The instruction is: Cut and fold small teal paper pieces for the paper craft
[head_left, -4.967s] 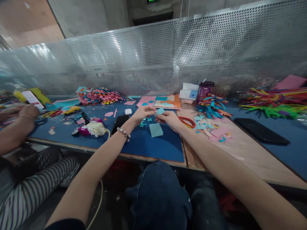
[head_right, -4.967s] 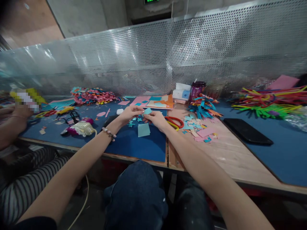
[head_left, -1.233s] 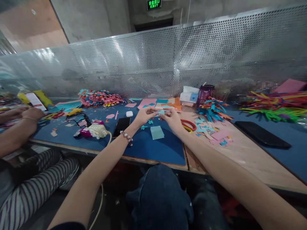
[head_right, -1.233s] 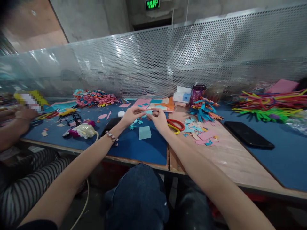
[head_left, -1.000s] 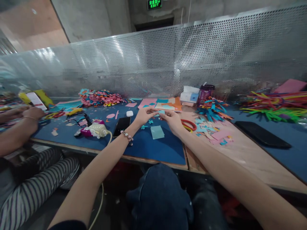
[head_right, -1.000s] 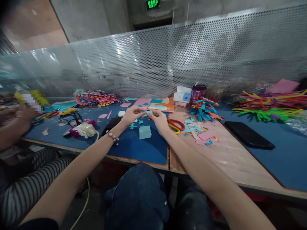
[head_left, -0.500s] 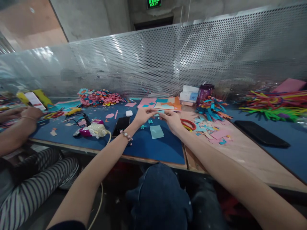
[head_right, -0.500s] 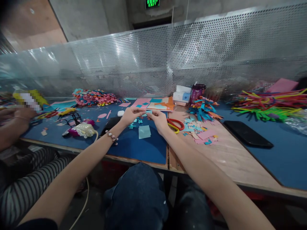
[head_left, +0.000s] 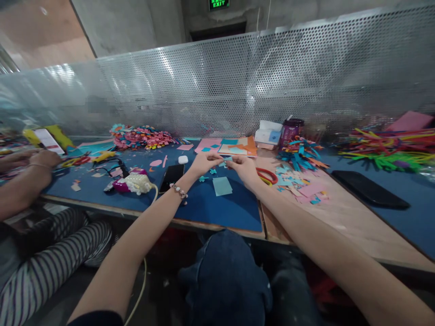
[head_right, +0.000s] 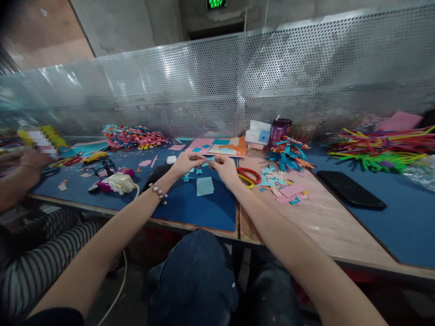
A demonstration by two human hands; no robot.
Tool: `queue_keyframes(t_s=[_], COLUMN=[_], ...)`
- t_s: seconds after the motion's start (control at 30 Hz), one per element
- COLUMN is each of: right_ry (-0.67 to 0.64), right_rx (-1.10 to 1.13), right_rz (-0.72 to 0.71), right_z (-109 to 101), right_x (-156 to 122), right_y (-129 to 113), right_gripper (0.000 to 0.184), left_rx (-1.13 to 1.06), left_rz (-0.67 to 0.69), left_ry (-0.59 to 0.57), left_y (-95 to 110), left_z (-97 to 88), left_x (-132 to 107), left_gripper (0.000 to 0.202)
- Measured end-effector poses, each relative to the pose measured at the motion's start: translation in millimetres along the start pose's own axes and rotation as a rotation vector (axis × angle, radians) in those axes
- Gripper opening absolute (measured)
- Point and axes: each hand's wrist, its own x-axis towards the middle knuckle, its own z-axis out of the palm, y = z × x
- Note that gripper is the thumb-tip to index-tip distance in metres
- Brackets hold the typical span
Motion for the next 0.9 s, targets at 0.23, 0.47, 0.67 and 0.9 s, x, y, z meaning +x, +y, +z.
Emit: queue_keyframes(t_s=[0.23, 0.47, 0.67, 0.9], right_ry=[-0.068, -0.055, -0.029, -0.003], right_rx=[0.143, 0.110, 0.101, 0.169], right_rz=[0.088, 0.079, 0.098, 0.100], right_z=[3.3, 1.9, 0.7, 0.2], right_x=[-1.4, -3.5, -2.5, -3.0], right_y=[3.5, 6.5, 5.7, 0.5], right_gripper=[0.029, 0.027, 0.028, 0.028], left_rx=[-0.049, -0.063, -0.081, -0.101], left_rz=[-0.027, -0.036, -0.047, -0.080], left_ry=[0.059, 0.069, 0.064, 0.076], left_y=[1.4, 4.2, 5.9, 4.4], left_z=[-1.2, -0.9, -0.1, -1.6], left_x=[-0.3, -0.9, -2.0, -1.2], left_gripper=[0.030, 0.030, 0.030, 0.032])
